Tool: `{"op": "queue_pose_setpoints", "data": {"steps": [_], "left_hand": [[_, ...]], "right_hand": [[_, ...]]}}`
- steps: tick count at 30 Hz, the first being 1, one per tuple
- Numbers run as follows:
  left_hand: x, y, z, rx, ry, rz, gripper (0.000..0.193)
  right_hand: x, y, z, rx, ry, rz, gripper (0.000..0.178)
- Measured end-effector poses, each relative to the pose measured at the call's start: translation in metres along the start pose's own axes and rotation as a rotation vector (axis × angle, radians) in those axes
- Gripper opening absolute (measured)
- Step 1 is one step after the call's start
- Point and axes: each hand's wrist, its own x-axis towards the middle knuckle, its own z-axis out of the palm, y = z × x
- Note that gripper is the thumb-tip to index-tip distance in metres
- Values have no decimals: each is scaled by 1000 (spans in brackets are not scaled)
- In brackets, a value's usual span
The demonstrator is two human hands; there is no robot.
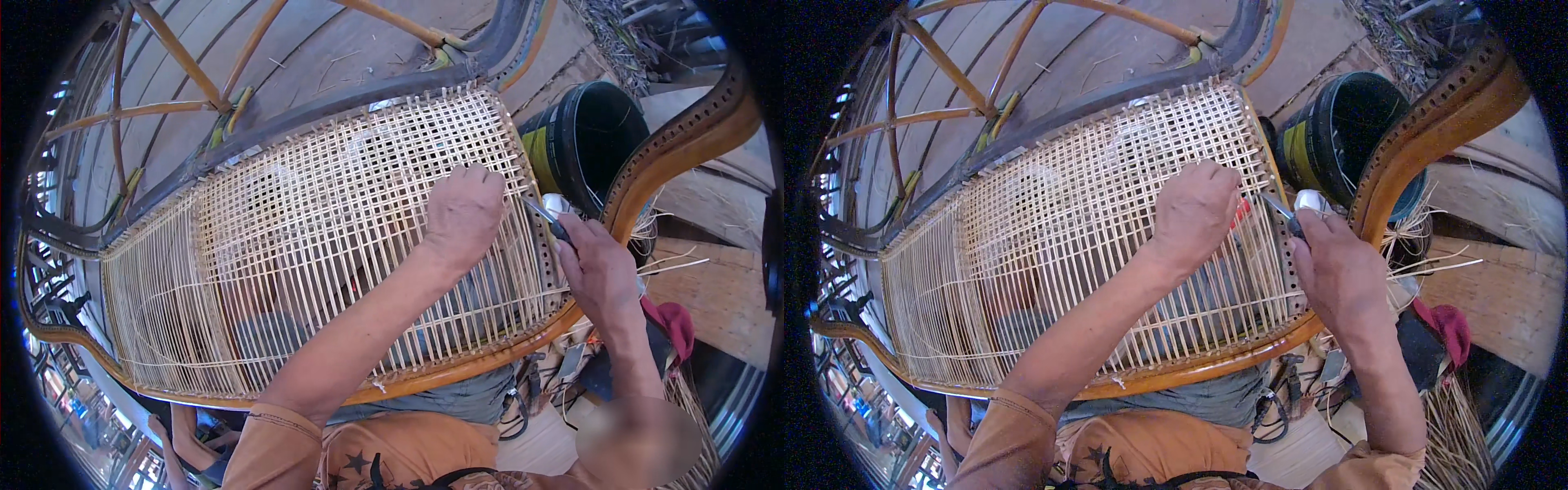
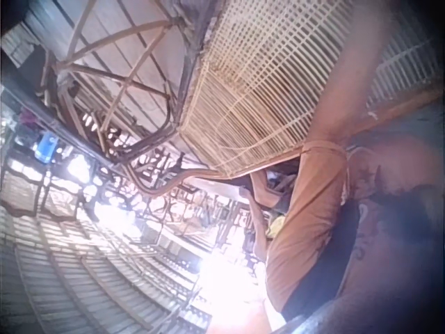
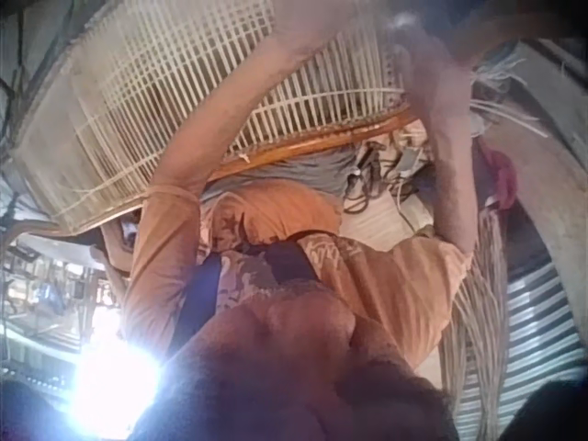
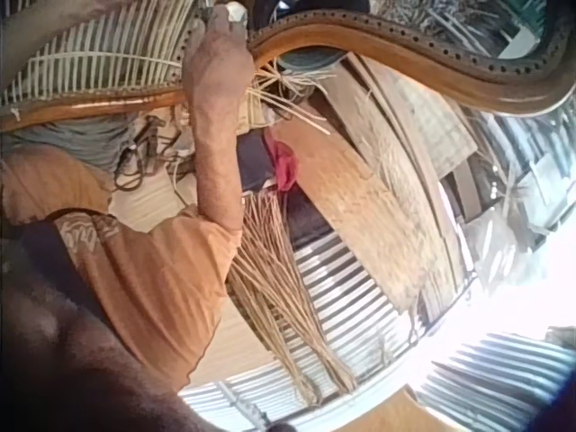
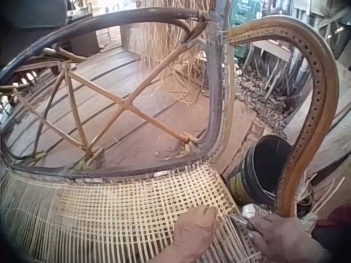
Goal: Repairing the seat of a rattan chair by weaving new material.
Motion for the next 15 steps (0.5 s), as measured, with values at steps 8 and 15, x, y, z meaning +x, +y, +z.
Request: {"op": "queue_pose_setpoints", "data": {"steps": [8,15], "left_hand": [[4,3,8,46,-79,-42,9],[-15,32,-10,-167,-103,-175,21]], "right_hand": [[11,-2,-1,-86,-85,-38,24],[-7,9,14,124,68,120,31]]}}
